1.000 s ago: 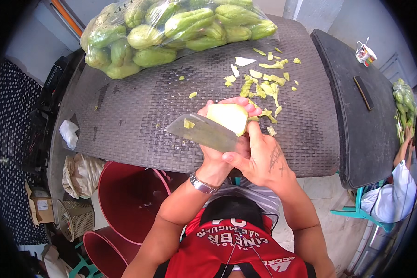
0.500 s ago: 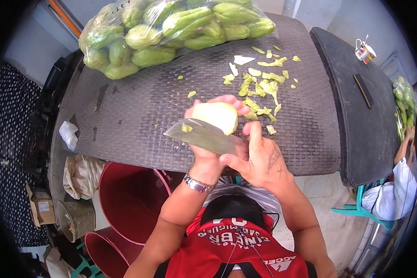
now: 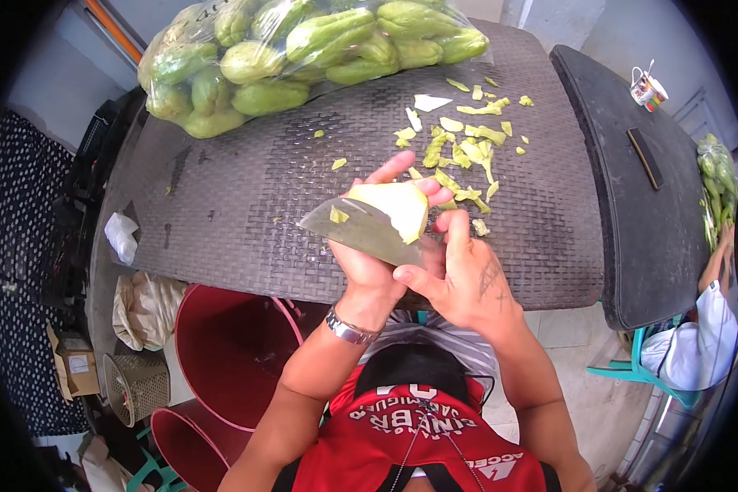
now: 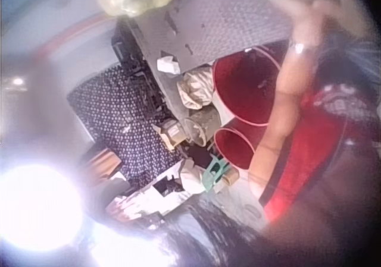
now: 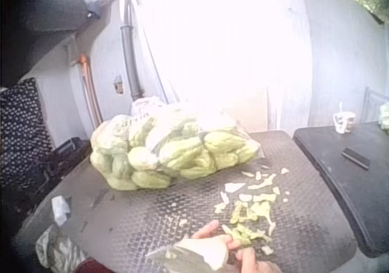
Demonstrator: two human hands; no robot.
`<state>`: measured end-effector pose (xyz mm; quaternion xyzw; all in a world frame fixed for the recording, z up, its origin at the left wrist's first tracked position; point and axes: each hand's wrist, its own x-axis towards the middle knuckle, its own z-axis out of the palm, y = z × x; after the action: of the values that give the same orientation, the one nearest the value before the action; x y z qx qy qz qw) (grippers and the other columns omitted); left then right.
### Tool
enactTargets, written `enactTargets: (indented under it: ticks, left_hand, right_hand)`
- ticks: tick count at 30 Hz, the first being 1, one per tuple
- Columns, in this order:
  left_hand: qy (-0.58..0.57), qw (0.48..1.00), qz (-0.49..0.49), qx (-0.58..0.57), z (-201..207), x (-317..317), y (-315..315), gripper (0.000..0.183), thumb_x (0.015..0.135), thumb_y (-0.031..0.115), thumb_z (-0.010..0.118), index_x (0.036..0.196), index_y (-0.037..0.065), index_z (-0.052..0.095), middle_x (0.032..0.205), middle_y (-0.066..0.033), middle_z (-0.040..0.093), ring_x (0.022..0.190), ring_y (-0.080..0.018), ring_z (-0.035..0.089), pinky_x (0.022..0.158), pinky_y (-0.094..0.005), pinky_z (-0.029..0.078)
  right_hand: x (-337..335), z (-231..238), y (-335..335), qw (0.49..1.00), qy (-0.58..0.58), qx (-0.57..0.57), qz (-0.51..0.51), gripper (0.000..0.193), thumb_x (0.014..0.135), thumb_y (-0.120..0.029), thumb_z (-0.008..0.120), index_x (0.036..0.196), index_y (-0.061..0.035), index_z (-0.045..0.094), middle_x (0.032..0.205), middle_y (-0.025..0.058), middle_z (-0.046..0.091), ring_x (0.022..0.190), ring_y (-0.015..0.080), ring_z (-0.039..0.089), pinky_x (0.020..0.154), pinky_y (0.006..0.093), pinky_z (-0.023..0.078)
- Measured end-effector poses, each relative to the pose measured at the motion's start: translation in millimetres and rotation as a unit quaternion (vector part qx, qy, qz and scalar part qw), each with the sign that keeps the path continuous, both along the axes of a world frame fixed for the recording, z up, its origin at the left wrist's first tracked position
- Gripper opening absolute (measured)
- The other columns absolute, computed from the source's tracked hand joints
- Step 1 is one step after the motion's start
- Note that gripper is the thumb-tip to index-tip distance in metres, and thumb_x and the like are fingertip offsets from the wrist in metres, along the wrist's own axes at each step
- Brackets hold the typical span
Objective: The person peels a chayote with a knife and then cuts the peeled vegetable into smaller pieces.
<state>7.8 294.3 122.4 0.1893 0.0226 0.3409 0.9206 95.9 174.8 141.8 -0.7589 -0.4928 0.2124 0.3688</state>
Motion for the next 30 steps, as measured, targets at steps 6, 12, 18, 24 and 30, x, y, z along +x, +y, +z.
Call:
enactTargets:
  ticks: [6, 12, 18, 24, 30]
  left_hand:
    - [-0.031, 0.999, 0.017, 0.002, -10.6, 1.9, -6.4, 0.072, 0.104, 0.051, 0.031, 0.147, -0.007, 0.039, 0.116, -0.0253, 0.069, 0.109, -0.0415, 0.066, 0.103, -0.0528, 0.049]
    - [0.028, 0.999, 0.030, -0.009, -7.7, 4.4, -19.6, 0.070, 0.105, 0.051, 0.029, 0.145, -0.004, 0.041, 0.119, -0.0253, 0.068, 0.118, -0.0410, 0.063, 0.107, -0.0514, 0.047]
    - [-0.059, 0.996, 0.049, -0.053, -12.2, 18.7, -11.4, 0.062, 0.102, 0.057, 0.034, 0.121, 0.002, 0.053, 0.121, -0.0258, 0.064, 0.109, -0.0391, 0.065, 0.104, -0.0509, 0.048]
    - [0.150, 0.978, 0.133, -0.056, -1.3, 31.3, 14.3, 0.059, 0.104, 0.057, 0.034, 0.114, 0.003, 0.056, 0.116, -0.0219, 0.065, 0.108, -0.0346, 0.065, 0.097, -0.0498, 0.053]
    - [0.228, 0.964, 0.134, -0.010, 10.0, 48.2, 32.2, 0.072, 0.104, 0.060, 0.032, 0.116, -0.006, 0.057, 0.103, -0.0215, 0.068, 0.089, -0.0312, 0.068, 0.080, -0.0437, 0.059]
  right_hand:
    - [0.8, -2.3, 3.0, 0.999, -0.025, 0.021, 0.008, 0.087, 0.085, -0.061, 0.074, 0.125, 0.0084, 0.040, 0.081, 0.0280, 0.066, 0.077, 0.0448, 0.071, 0.069, 0.0475, 0.055]
    - [0.2, 1.3, 5.8, 0.999, -0.013, 0.031, 0.004, 0.084, 0.088, -0.058, 0.072, 0.128, 0.0080, 0.039, 0.093, 0.0297, 0.068, 0.085, 0.0459, 0.072, 0.072, 0.0477, 0.057]
    - [-0.2, -8.4, 17.3, 0.994, 0.011, 0.098, -0.042, 0.073, 0.091, -0.047, 0.075, 0.130, 0.0054, 0.041, 0.097, 0.0281, 0.069, 0.088, 0.0438, 0.072, 0.073, 0.0478, 0.057]
    - [-0.8, -9.1, 25.7, 0.981, -0.085, 0.162, -0.062, 0.068, 0.092, -0.037, 0.074, 0.145, -0.0059, 0.046, 0.125, 0.0231, 0.052, 0.096, 0.0416, 0.068, 0.078, 0.0473, 0.058]
    - [15.7, -15.2, 42.3, 0.975, -0.138, 0.172, -0.021, 0.055, 0.098, -0.025, 0.066, 0.148, -0.0098, 0.048, 0.119, 0.0215, 0.050, 0.084, 0.0400, 0.069, 0.073, 0.0481, 0.058]
